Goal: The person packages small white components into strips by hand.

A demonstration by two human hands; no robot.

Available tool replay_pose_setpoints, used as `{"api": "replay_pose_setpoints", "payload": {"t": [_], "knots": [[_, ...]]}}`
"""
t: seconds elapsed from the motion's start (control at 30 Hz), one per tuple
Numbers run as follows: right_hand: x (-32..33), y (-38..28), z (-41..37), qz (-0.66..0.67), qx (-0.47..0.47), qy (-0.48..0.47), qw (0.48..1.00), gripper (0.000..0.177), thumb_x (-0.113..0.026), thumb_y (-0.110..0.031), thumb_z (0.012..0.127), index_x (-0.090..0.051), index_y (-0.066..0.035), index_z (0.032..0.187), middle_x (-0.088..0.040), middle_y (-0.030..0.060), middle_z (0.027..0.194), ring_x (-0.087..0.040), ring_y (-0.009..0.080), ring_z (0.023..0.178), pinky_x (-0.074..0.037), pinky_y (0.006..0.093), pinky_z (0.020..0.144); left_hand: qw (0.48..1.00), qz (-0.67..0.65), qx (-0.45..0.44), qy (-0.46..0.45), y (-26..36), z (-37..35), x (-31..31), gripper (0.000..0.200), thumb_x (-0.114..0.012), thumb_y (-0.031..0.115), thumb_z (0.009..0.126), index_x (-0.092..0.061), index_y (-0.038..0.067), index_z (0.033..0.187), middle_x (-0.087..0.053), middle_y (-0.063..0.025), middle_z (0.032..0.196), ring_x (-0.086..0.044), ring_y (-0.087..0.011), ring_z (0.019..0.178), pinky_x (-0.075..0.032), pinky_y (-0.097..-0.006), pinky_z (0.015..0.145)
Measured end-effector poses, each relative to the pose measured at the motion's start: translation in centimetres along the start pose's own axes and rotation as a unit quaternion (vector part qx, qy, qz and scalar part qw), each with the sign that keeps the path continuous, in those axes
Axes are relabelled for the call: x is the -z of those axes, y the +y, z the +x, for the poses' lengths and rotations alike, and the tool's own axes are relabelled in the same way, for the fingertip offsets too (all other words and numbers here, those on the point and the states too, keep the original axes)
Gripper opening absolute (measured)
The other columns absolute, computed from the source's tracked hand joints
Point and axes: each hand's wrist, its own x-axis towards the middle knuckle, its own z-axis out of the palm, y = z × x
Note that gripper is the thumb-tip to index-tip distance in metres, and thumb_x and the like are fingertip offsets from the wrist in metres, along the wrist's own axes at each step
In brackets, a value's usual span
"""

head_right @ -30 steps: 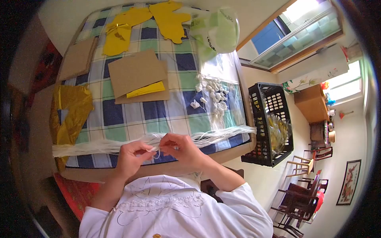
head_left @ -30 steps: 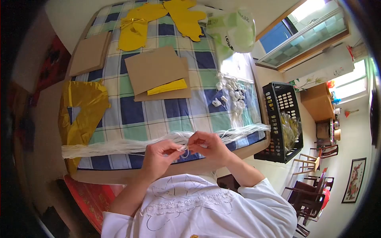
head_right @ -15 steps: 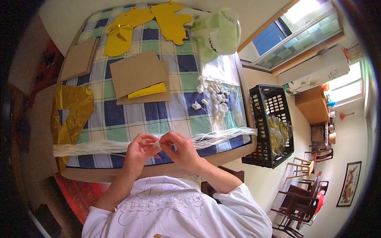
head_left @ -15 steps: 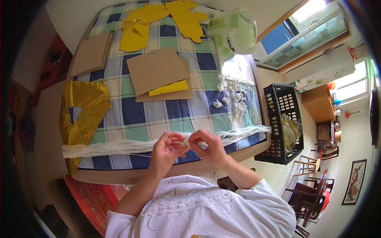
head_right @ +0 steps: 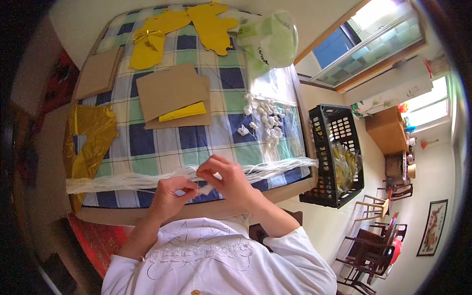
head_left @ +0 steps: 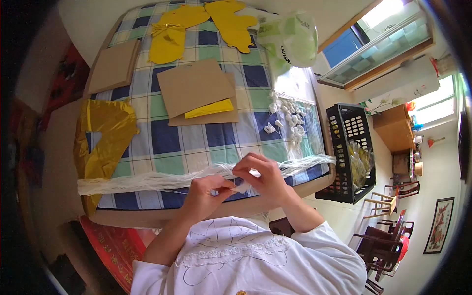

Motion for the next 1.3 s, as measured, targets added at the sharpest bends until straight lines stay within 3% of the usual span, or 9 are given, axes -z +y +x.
{"api": "replay_pose_setpoints", "payload": {"t": [0.17,0.27,0.4,0.5,0.63,0.8,0.93,1.13,1.3], "knots": [[-1.4,1.9,-1.3,-0.033,0.029,-0.043,0.998,0.01,-0.065,-0.001,0.079,-0.063,-0.003,0.089,-0.06,0.0094,0.082,-0.061,0.0237,0.076,-0.049,0.0332,0.065,0.963,-0.21,0.129,0.107,-0.8,0.3,0.3,0.005,-0.064,0.003,0.085,-0.06,-0.001,0.085,-0.061,-0.0002,0.072,-0.057,-0.0076,0.063,-0.048,-0.022,0.057],[-1.4,1.0,-1.6,-0.086,0.134,-0.063,0.985,0.013,-0.066,-0.003,0.078,-0.061,-0.004,0.09,-0.058,0.0097,0.083,-0.059,0.0275,0.078,-0.048,0.0357,0.066,0.992,-0.064,0.078,0.071,-1.1,0.3,0.6,0.006,-0.063,-0.001,0.084,-0.058,0.003,0.084,-0.062,-0.0047,0.086,-0.06,-0.0118,0.075,-0.051,-0.0251,0.067],[0.1,1.0,0.7,-0.037,0.098,0.018,0.994,0.01,-0.067,-0.003,0.077,-0.061,-0.003,0.084,-0.057,0.0108,0.084,-0.057,0.0304,0.08,-0.047,0.0378,0.068,0.998,0.015,-0.049,-0.03,0.6,0.4,0.6,0.005,-0.062,0.001,0.084,-0.058,0.004,0.083,-0.06,-0.0044,0.091,-0.059,-0.0118,0.077,-0.05,-0.0253,0.07],[-0.8,2.5,0.0,-0.067,0.089,-0.015,0.994,0.01,-0.068,-0.004,0.077,-0.061,-0.004,0.083,-0.057,0.0103,0.085,-0.057,0.03,0.081,-0.047,0.0384,0.069,0.966,-0.247,0.003,0.074,-0.4,0.5,-0.6,0.006,-0.063,0.002,0.083,-0.057,0.002,0.084,-0.057,-0.0057,0.089,-0.059,-0.0128,0.077,-0.048,-0.0246,0.071],[-1.3,0.2,-1.0,-0.11,0.154,-0.044,0.981,0.01,-0.067,-0.006,0.077,-0.061,-0.003,0.084,-0.058,0.0104,0.087,-0.057,0.0306,0.084,-0.047,0.0388,0.073,0.995,0.023,0.052,0.077,-0.8,0.8,0.8,0.007,-0.065,0.003,0.082,-0.058,0.002,0.082,-0.056,-0.0073,0.09,-0.059,-0.0148,0.08,-0.047,-0.0238,0.068],[-0.8,1.3,0.1,0.004,0.02,-0.008,1.0,0.009,-0.065,-0.002,0.079,-0.061,-0.002,0.087,-0.06,0.0114,0.085,-0.06,0.0274,0.079,-0.048,0.035,0.069,0.999,0.01,-0.042,0.015,0.7,0.4,0.2,0.011,-0.067,0.0,0.078,-0.057,0.003,0.083,-0.059,-0.0071,0.093,-0.056,-0.0133,0.084,-0.048,-0.0277,0.074],[-1.9,1.3,-1.1,0.012,0.002,-0.046,0.999,0.011,-0.064,0.0,0.079,-0.062,-0.002,0.089,-0.06,0.0111,0.081,-0.062,0.0253,0.075,-0.048,0.0332,0.065,0.954,-0.281,0.05,0.092,-0.4,0.5,-0.4,0.011,-0.064,-0.001,0.083,-0.054,0.003,0.082,-0.06,-0.0047,0.091,-0.057,-0.0084,0.083,-0.05,-0.0236,0.074],[-0.7,-0.4,-0.3,-0.079,0.083,0.04,0.993,0.013,-0.069,0.003,0.075,-0.064,-0.002,0.086,-0.063,0.0109,0.084,-0.064,0.0235,0.079,-0.051,0.0308,0.069,0.984,-0.135,0.096,0.061,-1.0,0.4,0.2,0.008,-0.064,-0.002,0.084,-0.057,0.002,0.084,-0.061,-0.0023,0.079,-0.059,-0.0071,0.071,-0.05,-0.0219,0.069],[-1.3,1.2,-0.4,0.035,0.001,0.024,0.999,0.013,-0.067,0.006,0.076,-0.063,0.0,0.086,-0.063,0.0093,0.085,-0.065,0.0202,0.077,-0.052,0.0275,0.066,0.975,-0.171,0.127,0.058,-0.2,0.5,0.1,0.004,-0.064,-0.002,0.084,-0.062,0.0,0.087,-0.064,-0.0042,0.08,-0.062,-0.0091,0.074,-0.052,-0.0233,0.07]]}}
